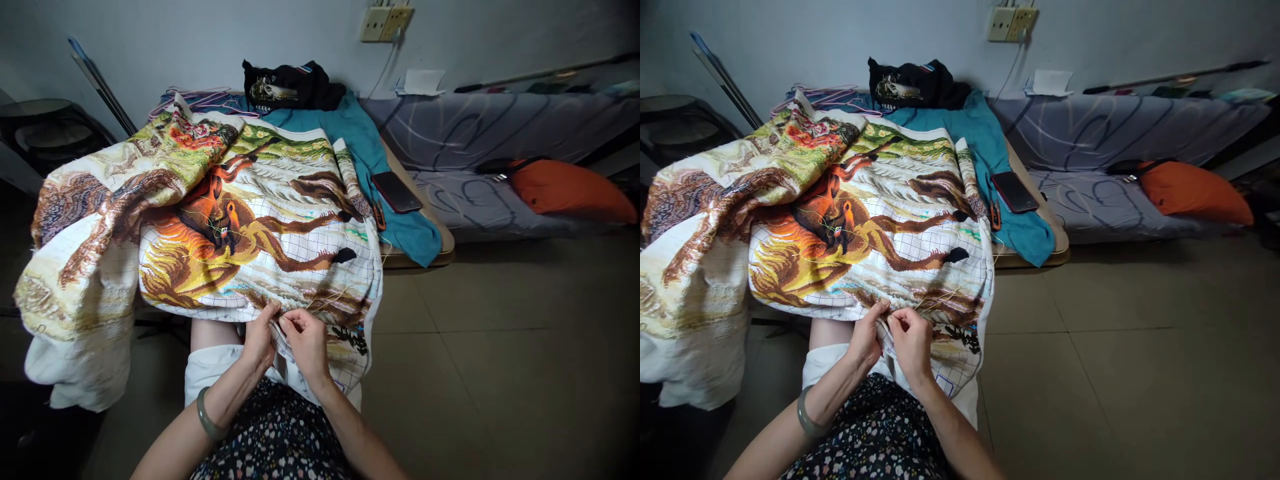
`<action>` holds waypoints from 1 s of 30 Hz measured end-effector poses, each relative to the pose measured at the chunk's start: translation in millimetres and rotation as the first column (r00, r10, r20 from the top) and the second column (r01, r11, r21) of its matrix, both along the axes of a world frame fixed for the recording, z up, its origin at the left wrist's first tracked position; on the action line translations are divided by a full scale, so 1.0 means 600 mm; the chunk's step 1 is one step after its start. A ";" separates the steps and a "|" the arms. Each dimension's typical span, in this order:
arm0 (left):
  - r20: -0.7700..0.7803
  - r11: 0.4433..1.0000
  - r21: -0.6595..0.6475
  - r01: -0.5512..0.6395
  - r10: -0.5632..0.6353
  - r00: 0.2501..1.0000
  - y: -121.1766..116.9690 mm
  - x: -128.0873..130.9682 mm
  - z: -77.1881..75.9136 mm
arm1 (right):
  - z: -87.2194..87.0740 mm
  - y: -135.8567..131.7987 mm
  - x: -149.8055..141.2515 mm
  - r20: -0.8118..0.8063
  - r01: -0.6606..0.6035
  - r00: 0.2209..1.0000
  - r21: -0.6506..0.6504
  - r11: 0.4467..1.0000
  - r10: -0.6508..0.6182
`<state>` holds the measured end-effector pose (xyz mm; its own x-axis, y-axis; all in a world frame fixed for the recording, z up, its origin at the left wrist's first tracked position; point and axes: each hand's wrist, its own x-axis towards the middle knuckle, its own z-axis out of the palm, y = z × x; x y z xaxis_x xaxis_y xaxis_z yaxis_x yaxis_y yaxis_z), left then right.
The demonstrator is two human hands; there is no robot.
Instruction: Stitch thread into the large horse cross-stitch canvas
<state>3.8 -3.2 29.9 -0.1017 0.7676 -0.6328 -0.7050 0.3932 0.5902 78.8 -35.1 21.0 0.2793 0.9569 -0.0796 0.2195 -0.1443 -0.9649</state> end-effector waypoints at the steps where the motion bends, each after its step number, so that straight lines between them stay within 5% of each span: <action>1: -0.005 1.000 -0.002 0.000 0.000 1.000 0.000 0.000 0.000 | 0.000 0.000 -0.001 -0.011 0.006 1.000 0.000 1.000 -0.006; 15: -0.033 1.000 -0.009 -0.003 0.003 0.999 -0.002 0.002 0.006 | -0.004 0.001 -0.004 -0.032 0.028 0.999 0.014 1.000 -0.027; 30: 0.089 0.998 -0.015 0.055 -0.054 0.995 -0.008 0.000 -0.004 | 0.022 0.008 0.003 -0.298 -0.003 0.954 -0.099 0.995 -0.026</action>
